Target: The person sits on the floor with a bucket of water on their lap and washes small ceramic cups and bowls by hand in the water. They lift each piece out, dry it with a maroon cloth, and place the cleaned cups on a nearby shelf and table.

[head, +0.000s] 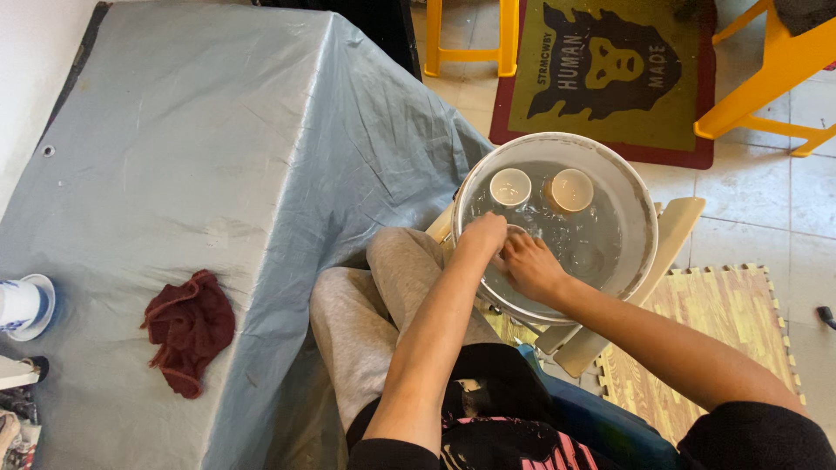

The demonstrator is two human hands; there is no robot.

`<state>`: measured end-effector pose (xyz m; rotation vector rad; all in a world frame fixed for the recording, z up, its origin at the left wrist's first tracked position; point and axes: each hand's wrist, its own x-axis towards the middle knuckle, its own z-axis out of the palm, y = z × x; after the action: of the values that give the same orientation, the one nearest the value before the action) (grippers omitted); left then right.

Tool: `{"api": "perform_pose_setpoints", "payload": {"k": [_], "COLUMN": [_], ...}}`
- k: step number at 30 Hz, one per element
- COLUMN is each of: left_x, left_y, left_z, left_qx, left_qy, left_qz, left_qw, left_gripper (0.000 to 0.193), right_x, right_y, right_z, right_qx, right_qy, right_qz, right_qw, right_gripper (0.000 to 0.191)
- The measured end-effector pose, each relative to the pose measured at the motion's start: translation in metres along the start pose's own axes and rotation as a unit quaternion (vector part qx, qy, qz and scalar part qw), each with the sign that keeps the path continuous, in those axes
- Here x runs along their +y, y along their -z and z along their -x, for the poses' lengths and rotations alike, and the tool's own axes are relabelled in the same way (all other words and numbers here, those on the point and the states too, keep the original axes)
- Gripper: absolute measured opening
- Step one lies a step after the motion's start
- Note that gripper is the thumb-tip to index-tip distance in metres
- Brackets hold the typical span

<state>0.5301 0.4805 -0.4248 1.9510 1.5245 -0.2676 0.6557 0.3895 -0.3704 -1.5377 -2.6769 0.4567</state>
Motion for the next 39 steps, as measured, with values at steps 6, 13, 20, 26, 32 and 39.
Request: {"api": "perform_pose_setpoints", "payload": {"k": [6,13,20,26,32,39], "left_x": [0.000,0.001,0.006,0.012,0.003,0.008], "left_y": [0.006,0.002,0.009,0.024,0.010,0.025], "left_z": [-0.002,-0.004,0.001,0.018,0.003,0.020], "left_qx": [-0.007,0.042,0.003,-0.058,-0.043,-0.083], "left_qy": [-0.007,-0.041,-0.028,-0.048,-0.072,-0.095], "left_qz": [0.008,0.055,-0.040,0.017,-0.015,0.007], "left_qw": [1.000,0.997,0.999,0.997,0.996,0.992], "left_gripper": [0.029,0.053,0.075,0.111,0.083,0.108], "right_x": [0.005,0.009,0.012,0.011,0.010,0.012], "right_y": [-0.001,0.013,0.017,0.024,0.029,0.019], "right_z": [0.002,-0.001,-0.004,-0.017,-0.015,-0.017], "right_qx": [0.072,0.029,-0.021,0.011,-0.002,-0.036], "right_qy": [0.095,-0.094,-0.252,-0.282,-0.361,-0.395], "right_qz": [-0.087,-0.188,-0.439,-0.792,-0.700,-0.681], "right_qw": [0.989,0.977,0.862,0.542,0.617,0.616], "right_gripper": [0.065,0.014,0.021,0.028,0.033,0.041]}}
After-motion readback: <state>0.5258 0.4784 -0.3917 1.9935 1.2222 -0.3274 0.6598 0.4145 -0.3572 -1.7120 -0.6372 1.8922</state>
